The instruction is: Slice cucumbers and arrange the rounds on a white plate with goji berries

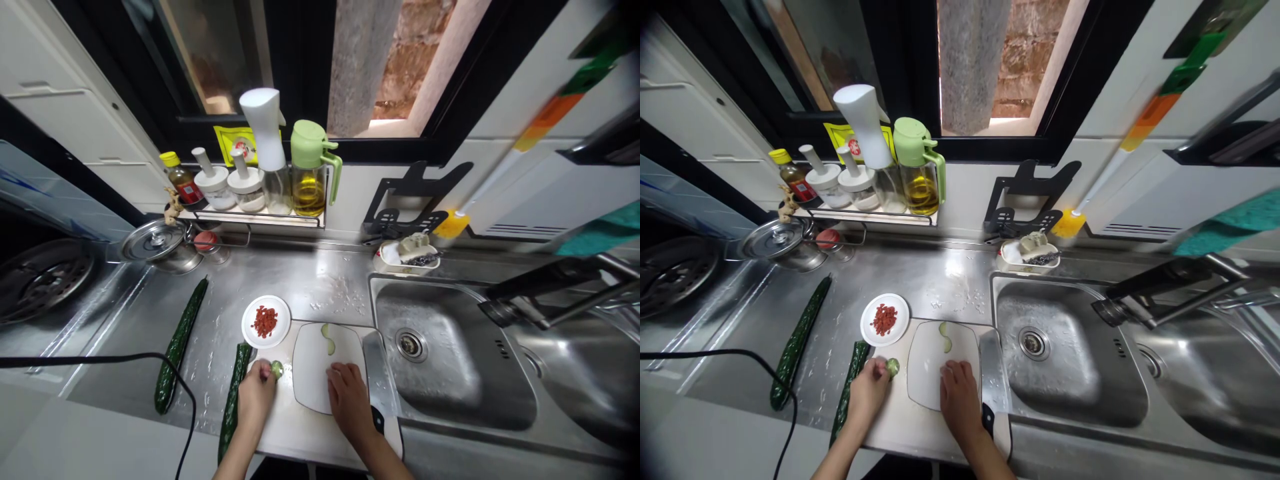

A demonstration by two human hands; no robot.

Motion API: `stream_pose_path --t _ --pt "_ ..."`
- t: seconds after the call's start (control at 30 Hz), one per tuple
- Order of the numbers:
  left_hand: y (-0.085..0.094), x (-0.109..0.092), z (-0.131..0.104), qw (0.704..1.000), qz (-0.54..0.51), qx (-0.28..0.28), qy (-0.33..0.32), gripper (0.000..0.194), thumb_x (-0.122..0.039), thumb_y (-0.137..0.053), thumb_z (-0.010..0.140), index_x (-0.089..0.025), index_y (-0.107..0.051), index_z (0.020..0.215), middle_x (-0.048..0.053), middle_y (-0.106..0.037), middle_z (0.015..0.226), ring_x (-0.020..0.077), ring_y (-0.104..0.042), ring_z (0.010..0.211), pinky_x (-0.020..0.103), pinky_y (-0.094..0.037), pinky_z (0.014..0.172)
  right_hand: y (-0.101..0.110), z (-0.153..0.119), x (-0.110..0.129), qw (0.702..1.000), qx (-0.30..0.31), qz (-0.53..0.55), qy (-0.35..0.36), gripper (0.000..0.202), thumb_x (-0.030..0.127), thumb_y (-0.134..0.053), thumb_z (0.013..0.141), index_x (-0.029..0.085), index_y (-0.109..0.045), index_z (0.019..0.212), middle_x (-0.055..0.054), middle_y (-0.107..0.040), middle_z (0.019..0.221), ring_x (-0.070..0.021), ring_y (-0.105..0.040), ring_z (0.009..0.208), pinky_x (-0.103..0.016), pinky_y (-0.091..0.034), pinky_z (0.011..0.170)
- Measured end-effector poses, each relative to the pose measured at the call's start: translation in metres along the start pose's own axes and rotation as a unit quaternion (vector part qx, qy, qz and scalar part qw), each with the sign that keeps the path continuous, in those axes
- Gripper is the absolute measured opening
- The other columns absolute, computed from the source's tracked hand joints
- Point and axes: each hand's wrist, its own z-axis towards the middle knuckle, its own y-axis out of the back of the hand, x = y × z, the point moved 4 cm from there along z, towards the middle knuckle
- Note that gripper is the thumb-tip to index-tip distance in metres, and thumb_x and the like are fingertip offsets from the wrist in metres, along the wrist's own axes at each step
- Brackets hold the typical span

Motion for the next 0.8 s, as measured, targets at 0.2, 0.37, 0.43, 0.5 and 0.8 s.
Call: stream_pose_path --t 0.2,0.37,0.43,0.5,0.8 --pt "-0.001 -0.013 -0.002 0.991 -0.119 0.058 -0.008 0.025 -0.042 -0.061 0.070 -0.020 -0.067 0.078 0.000 -0.067 0.070 0.0135 -0.058 0.064 0.022 -0.042 0.065 -0.005 0.014 0.006 0.984 0.058 0.154 -0.074 0.026 0.011 -0.044 0.083 0.020 -0.064 0.098 -0.008 -0.066 0.094 -0.0228 -0.053 0.090 -0.041 -0.045 0.083" --pt "-0.015 -0.043 -0.003 0.959 -0.238 0.150 -0.029 0.036 -0.050 -0.068 0.062 -0.015 -0.067 0.070 -0.003 -0.053 0.055 0.0089 -0.041 0.052 0.021 -0.032 0.053 -0.011 0.035 0.013 0.969 0.088 0.213 -0.088 0.030 0.013 -0.051 0.076 0.024 -0.066 0.100 -0.004 -0.069 0.099 -0.0192 -0.058 0.096 -0.035 -0.045 0.086" --pt "-0.021 -0.054 -0.003 0.944 -0.276 0.180 -0.019 0.038 -0.051 -0.071 0.057 -0.014 -0.065 0.067 -0.005 -0.047 0.052 0.0076 -0.038 0.051 0.021 -0.028 0.052 -0.011 0.041 0.012 0.962 0.094 0.232 -0.109 0.023 0.016 -0.052 0.076 0.023 -0.067 0.093 -0.003 -0.069 0.094 -0.0185 -0.060 0.093 -0.032 -0.046 0.082" --pt "-0.027 -0.061 -0.002 0.927 -0.312 0.206 -0.002 0.040 -0.050 -0.074 0.054 -0.014 -0.064 0.067 -0.007 -0.045 0.051 0.0063 -0.036 0.049 0.020 -0.026 0.051 -0.010 0.044 0.009 0.956 0.098 0.244 -0.133 0.016 0.021 -0.052 0.078 0.023 -0.067 0.085 -0.002 -0.069 0.087 -0.0180 -0.061 0.087 -0.030 -0.047 0.077" --pt "-0.063 -0.065 -0.006 0.826 -0.421 0.319 0.197 0.050 -0.058 -0.067 0.065 -0.014 -0.059 0.086 -0.001 -0.060 0.061 0.0032 -0.043 0.042 0.016 -0.020 0.042 0.005 0.046 -0.008 0.940 0.110 0.269 -0.181 0.017 0.034 -0.053 0.080 0.023 -0.065 0.076 -0.001 -0.066 0.075 -0.0173 -0.059 0.078 -0.030 -0.044 0.073"
